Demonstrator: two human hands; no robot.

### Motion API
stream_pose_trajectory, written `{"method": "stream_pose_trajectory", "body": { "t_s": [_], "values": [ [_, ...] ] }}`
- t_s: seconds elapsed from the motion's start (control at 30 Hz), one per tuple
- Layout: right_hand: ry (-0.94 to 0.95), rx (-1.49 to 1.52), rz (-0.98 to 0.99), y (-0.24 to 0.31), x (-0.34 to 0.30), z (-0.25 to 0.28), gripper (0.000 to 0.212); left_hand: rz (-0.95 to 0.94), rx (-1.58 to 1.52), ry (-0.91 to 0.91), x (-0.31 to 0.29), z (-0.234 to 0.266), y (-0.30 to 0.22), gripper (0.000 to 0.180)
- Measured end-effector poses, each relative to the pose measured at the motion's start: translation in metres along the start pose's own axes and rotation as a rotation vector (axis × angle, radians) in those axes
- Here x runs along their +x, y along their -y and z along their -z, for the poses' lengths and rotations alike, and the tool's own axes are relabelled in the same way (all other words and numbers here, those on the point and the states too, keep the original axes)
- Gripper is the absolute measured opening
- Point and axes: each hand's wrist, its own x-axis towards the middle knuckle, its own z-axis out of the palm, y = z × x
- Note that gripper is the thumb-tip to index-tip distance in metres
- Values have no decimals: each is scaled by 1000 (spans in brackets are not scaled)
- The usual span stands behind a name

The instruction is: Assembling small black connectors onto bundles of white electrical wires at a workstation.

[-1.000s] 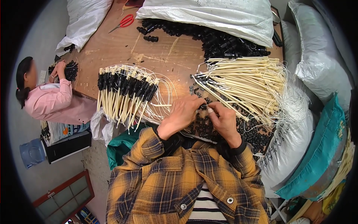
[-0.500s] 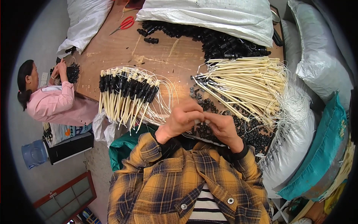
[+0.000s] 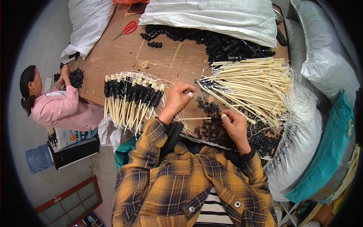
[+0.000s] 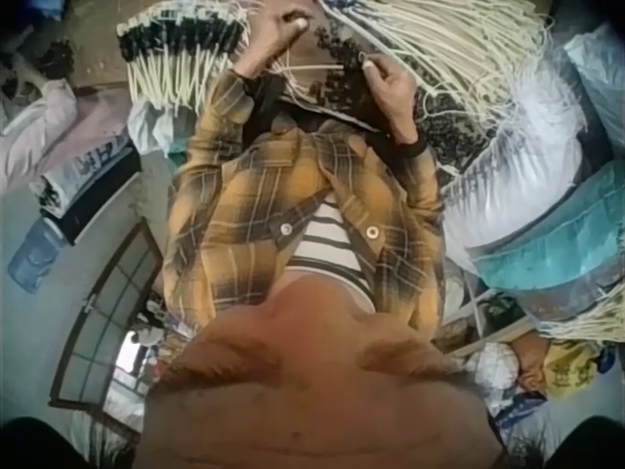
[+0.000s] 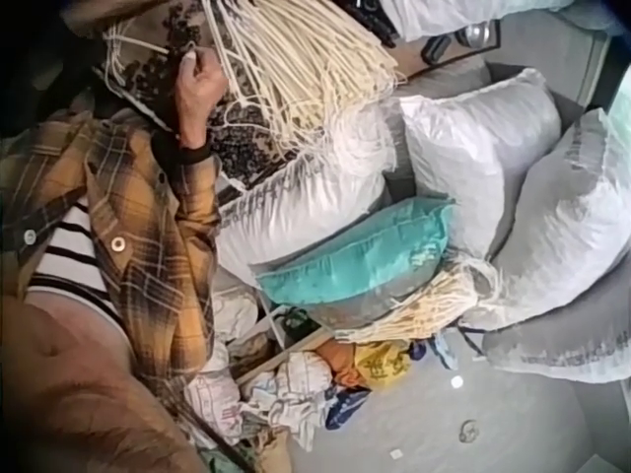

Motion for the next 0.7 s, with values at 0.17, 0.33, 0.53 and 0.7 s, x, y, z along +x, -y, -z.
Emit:
{"method": "stream_pose_trajectory", "body": {
  "t_s": [0.17,0.33,0.53,0.7],
  "values": [
    [14,42,-113,-4,10,-11,16,15,-405,116,-42,-26,-54,18],
    [113,406,-129,2,6,-15,15,-275,-282,11,-48,-40,-54,20],
    [62,380,-83,1,4,-16,15,-104,-279,-61,-45,-41,-60,21],
    [14,-30,63,19,2,-9,16,-2,-127,52,-48,-32,-51,38]
  ]
}}
